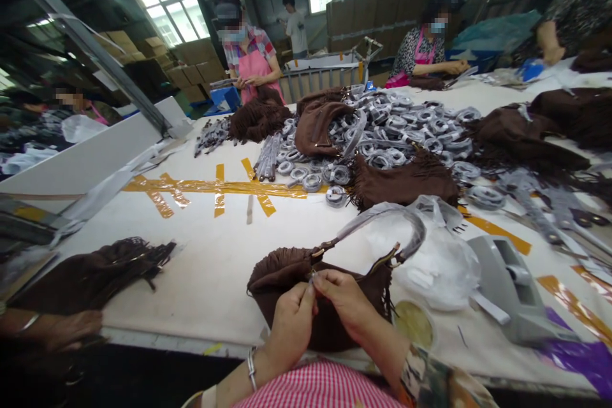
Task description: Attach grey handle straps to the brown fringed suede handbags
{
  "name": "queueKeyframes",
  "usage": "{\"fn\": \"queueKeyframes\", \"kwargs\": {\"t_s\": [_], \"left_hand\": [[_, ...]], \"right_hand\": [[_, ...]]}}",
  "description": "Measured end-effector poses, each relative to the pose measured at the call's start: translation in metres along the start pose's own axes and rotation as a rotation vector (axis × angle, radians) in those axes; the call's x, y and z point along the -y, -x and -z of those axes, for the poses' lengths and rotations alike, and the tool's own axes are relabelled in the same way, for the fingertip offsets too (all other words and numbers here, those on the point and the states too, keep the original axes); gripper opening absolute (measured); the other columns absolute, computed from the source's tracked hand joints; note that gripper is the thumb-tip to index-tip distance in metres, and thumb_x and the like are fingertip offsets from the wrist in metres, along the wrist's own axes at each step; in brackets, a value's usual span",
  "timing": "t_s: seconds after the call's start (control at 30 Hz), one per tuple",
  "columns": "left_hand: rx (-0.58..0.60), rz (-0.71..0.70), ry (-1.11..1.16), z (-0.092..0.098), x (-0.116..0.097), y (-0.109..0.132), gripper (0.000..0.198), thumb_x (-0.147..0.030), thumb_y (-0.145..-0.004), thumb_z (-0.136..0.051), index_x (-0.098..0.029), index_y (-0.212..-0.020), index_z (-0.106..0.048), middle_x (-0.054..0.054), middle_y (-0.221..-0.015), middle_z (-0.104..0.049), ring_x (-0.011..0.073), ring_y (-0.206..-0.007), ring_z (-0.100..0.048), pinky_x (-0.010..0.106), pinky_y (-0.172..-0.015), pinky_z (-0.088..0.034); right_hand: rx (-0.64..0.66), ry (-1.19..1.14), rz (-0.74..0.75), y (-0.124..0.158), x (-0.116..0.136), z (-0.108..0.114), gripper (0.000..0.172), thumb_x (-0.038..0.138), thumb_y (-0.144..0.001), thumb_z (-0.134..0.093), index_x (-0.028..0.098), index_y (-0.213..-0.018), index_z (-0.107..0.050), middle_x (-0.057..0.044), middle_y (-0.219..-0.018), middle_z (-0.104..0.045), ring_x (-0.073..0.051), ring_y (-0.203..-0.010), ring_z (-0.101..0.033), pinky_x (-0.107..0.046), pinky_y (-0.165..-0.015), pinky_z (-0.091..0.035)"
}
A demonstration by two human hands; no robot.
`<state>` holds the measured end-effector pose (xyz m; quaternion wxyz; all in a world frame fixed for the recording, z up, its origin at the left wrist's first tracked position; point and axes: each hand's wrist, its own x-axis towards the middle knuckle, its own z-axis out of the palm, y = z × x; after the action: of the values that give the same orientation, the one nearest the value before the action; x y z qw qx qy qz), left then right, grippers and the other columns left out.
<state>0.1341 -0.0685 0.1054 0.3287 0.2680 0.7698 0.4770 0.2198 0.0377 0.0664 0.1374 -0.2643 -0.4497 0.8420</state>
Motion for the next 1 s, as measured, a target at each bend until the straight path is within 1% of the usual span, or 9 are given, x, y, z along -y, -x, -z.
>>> {"fn": "queueKeyframes", "kwargs": {"t_s": [0.13,0.3,0.4,0.57,0.63,0.7,0.77,0.87,1.0], "left_hand": [[0.048,0.075,0.148,-0.002,0.0,-0.001,0.039,-0.044,-0.092,-0.046,-0.018,-0.064,-0.052,-0.003,-0.056,-0.046,0.0097,-0.053,-0.041,0.026,-0.054,-0.03],[0.208,0.458,0.8,-0.005,0.001,-0.002,0.03,-0.046,-0.085,-0.059,-0.018,-0.077,-0.051,-0.01,-0.052,-0.035,0.0032,-0.041,-0.016,0.018,-0.04,-0.011],[0.33,0.621,1.162,0.0,-0.003,-0.003,0.032,-0.037,-0.077,-0.074,-0.017,-0.078,-0.049,-0.012,-0.053,-0.031,-0.0001,-0.041,-0.012,0.013,-0.038,-0.009],[0.551,0.722,1.476,0.009,-0.006,-0.005,0.032,-0.023,-0.073,-0.08,-0.013,-0.08,-0.051,-0.013,-0.054,-0.028,-0.0033,-0.037,-0.016,0.009,-0.034,-0.01],[0.536,0.719,1.488,0.011,-0.006,-0.008,0.032,-0.021,-0.073,-0.081,-0.013,-0.079,-0.051,-0.013,-0.054,-0.028,-0.0038,-0.036,-0.018,0.008,-0.034,-0.01],[0.449,0.705,1.428,0.012,-0.006,-0.012,0.033,-0.022,-0.072,-0.081,-0.014,-0.078,-0.05,-0.013,-0.054,-0.028,-0.004,-0.036,-0.018,0.008,-0.034,-0.011],[0.347,0.662,1.302,0.016,-0.006,-0.018,0.033,-0.026,-0.073,-0.081,-0.014,-0.079,-0.051,-0.013,-0.055,-0.029,-0.0036,-0.037,-0.017,0.009,-0.035,-0.011],[0.244,0.569,1.117,0.027,-0.004,-0.024,0.034,-0.034,-0.073,-0.079,-0.015,-0.079,-0.052,-0.011,-0.056,-0.032,-0.0024,-0.04,-0.017,0.011,-0.037,-0.012],[0.207,0.48,0.899,0.044,0.007,-0.022,0.034,-0.041,-0.075,-0.077,-0.016,-0.077,-0.054,-0.01,-0.058,-0.033,-0.0002,-0.044,-0.018,0.013,-0.04,-0.014]], "right_hand": [[0.042,-0.264,-0.07,-0.004,-0.002,-0.01,0.031,0.038,-0.076,-0.077,0.015,-0.067,-0.059,0.002,-0.062,-0.055,-0.013,-0.057,-0.052,-0.027,-0.057,-0.041],[0.131,-0.502,-0.166,-0.008,-0.005,-0.012,0.029,0.031,-0.074,-0.078,0.015,-0.064,-0.056,0.004,-0.057,-0.052,-0.008,-0.052,-0.048,-0.021,-0.052,-0.038],[0.114,-0.576,-0.203,-0.012,-0.007,-0.013,0.024,0.027,-0.068,-0.082,0.014,-0.07,-0.062,0.005,-0.059,-0.055,-0.007,-0.054,-0.049,-0.018,-0.054,-0.038],[0.15,-0.562,-0.198,-0.019,-0.002,-0.02,0.031,0.035,-0.062,-0.084,0.014,-0.074,-0.066,0.004,-0.058,-0.056,-0.008,-0.055,-0.049,-0.019,-0.056,-0.039],[0.154,-0.494,-0.13,-0.021,0.006,-0.024,0.03,0.037,-0.065,-0.083,0.014,-0.074,-0.065,0.004,-0.061,-0.056,-0.007,-0.056,-0.048,-0.02,-0.058,-0.038],[0.127,-0.288,-0.022,-0.018,0.015,-0.025,0.03,0.042,-0.075,-0.075,0.014,-0.071,-0.064,0.002,-0.066,-0.059,-0.009,-0.062,-0.051,-0.022,-0.063,-0.041],[0.068,0.059,0.105,-0.007,0.022,-0.019,0.028,0.043,-0.082,-0.069,0.015,-0.076,-0.067,-0.002,-0.078,-0.064,-0.014,-0.075,-0.057,-0.027,-0.075,-0.044],[-0.092,0.473,0.233,0.023,0.024,0.006,0.023,0.034,-0.083,-0.066,0.019,-0.1,-0.07,-0.006,-0.097,-0.068,-0.021,-0.093,-0.061,-0.034,-0.086,-0.046],[-0.624,0.675,0.394,0.043,0.025,0.068,0.032,0.04,-0.084,-0.063,0.023,-0.111,-0.064,-0.01,-0.111,-0.065,-0.025,-0.1,-0.059,-0.039,-0.086,-0.047]]}}
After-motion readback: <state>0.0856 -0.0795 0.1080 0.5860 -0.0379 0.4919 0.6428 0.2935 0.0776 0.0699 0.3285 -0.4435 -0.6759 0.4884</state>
